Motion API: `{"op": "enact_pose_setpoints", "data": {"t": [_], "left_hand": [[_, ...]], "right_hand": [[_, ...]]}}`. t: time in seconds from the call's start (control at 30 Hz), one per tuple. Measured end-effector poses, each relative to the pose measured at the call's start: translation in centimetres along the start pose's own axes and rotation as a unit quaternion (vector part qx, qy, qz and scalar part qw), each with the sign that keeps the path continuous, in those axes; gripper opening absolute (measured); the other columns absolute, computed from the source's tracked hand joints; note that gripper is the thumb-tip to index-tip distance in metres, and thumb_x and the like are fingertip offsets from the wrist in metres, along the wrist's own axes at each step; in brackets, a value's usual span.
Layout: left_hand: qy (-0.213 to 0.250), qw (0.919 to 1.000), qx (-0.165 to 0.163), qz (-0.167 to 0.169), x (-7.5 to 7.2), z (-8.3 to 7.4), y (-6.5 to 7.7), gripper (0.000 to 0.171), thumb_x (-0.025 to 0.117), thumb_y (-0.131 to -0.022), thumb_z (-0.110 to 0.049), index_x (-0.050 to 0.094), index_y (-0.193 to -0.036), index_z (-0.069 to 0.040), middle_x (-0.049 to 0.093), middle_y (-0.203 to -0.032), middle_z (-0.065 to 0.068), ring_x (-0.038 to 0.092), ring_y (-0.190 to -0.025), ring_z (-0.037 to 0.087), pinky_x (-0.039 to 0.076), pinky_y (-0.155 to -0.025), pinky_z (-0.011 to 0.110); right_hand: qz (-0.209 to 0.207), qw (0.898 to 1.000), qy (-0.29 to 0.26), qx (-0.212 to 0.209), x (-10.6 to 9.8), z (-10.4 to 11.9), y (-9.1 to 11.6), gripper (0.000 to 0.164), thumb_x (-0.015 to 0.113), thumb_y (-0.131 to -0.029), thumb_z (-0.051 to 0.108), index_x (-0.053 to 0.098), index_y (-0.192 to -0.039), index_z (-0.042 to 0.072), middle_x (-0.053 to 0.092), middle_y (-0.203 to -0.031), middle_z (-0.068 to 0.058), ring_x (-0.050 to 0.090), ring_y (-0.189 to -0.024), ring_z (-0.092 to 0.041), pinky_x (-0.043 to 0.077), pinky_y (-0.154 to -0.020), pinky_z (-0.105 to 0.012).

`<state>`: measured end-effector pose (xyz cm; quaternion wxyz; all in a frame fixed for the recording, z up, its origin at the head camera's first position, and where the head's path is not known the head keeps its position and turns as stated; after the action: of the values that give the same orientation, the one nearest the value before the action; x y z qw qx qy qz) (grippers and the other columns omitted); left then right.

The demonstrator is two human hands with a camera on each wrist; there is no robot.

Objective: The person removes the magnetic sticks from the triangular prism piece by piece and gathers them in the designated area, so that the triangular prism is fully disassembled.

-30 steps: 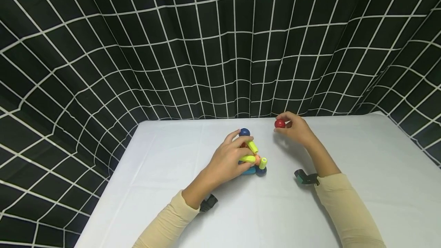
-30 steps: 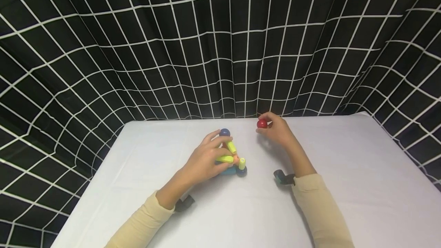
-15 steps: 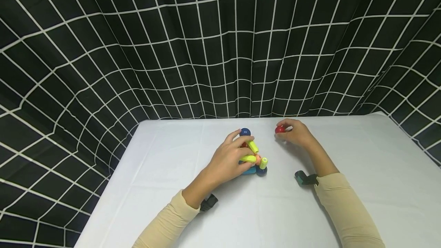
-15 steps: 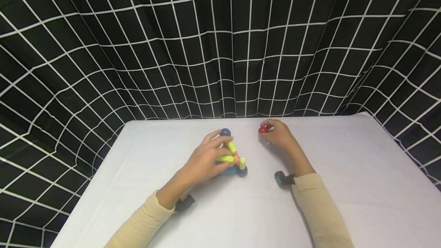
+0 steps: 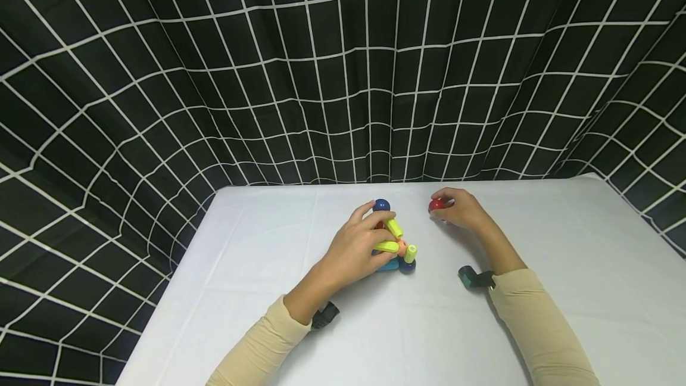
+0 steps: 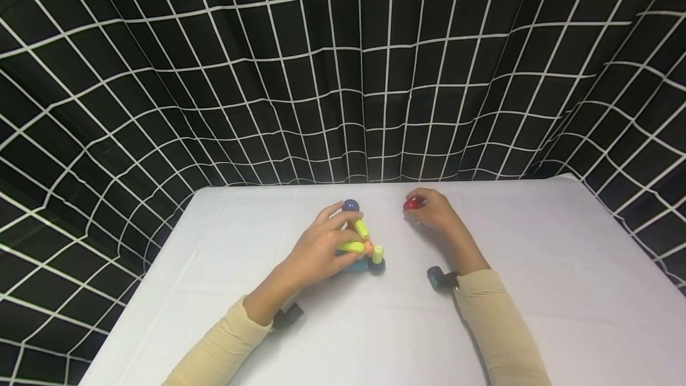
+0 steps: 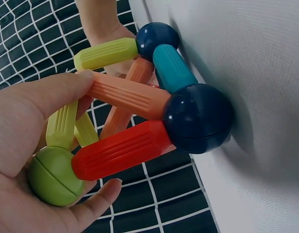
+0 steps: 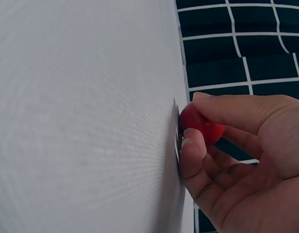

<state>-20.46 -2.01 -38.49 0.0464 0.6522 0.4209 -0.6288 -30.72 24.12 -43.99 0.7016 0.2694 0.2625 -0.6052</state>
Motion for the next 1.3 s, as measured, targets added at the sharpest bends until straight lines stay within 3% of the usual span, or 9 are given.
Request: {"op": "enact_pose_setpoints", "data": {"t": [0.73, 0.97, 1.07, 1.2, 1.3], "left_hand": [[0.002, 0.9998, -0.02, 0.004, 0.0, -0.1, 0.3, 0.021, 0.077, -0.089, -0.037, 0.08, -0.096, -0.018, 0.059, -0.136, 0.001, 0.038, -0.139, 0.035, 0.028, -0.115, 0.04], [-0.004, 0.9998, -0.021, 0.003, -0.1, -0.2, 0.3, 0.023, 0.077, -0.089, -0.038, 0.079, -0.097, -0.017, 0.059, -0.136, 0.001, 0.038, -0.138, 0.036, 0.032, -0.113, 0.041], [-0.004, 0.9998, -0.018, 0.002, 0.0, -0.1, 0.3, 0.023, 0.077, -0.089, -0.038, 0.079, -0.097, -0.017, 0.059, -0.136, 0.002, 0.039, -0.138, 0.036, 0.029, -0.115, 0.039], [-0.004, 0.9999, -0.015, -0.002, 0.1, 0.0, 0.3, 0.019, 0.077, -0.089, -0.035, 0.079, -0.096, -0.018, 0.058, -0.137, 0.002, 0.04, -0.137, 0.035, 0.028, -0.115, 0.039], [-0.002, 0.9999, -0.015, -0.006, 0.2, 0.1, 0.3, 0.015, 0.077, -0.089, -0.033, 0.079, -0.095, -0.02, 0.055, -0.14, 0.004, 0.04, -0.137, 0.035, 0.03, -0.114, 0.039]], "right_hand": [[0.002, 1.0, 0.007, -0.006, -0.1, 0.4, 0.3, 0.052, 0.074, -0.088, 0.01, 0.055, -0.134, -0.001, 0.056, -0.123, -0.026, 0.06, -0.099, -0.037, 0.055, -0.07, -0.033], [-0.008, 0.999, 0.031, -0.03, -1.2, 0.8, 0.6, 0.06, 0.075, -0.089, 0.018, 0.049, -0.14, -0.001, 0.053, -0.13, -0.031, 0.061, -0.105, -0.044, 0.052, -0.084, -0.051], [-0.026, 0.998, 0.036, -0.041, -1.9, 1.7, 1.0, 0.054, 0.071, -0.092, 0.02, 0.051, -0.137, -0.001, 0.054, -0.131, -0.031, 0.058, -0.107, -0.045, 0.049, -0.087, -0.054], [-0.047, 0.998, 0.023, -0.044, -2.1, 3.6, 1.8, 0.036, 0.065, -0.095, 0.019, 0.057, -0.125, 0.001, 0.059, -0.124, -0.024, 0.06, -0.093, -0.035, 0.052, -0.077, -0.043], [-0.051, 0.996, 0.011, -0.079, -1.7, 5.4, 2.5, 0.02, 0.064, -0.096, 0.017, 0.064, -0.111, 0.003, 0.065, -0.109, -0.018, 0.061, -0.081, -0.027, 0.051, -0.069, -0.035]]}}
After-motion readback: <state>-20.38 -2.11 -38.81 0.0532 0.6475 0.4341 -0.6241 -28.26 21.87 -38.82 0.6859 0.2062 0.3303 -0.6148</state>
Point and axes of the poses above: each hand's wrist, its own y-axis away from the middle knuckle, its own x-axis out of the palm, z = x × y, the point moved 3 cm from there along -y, towards the middle knuckle
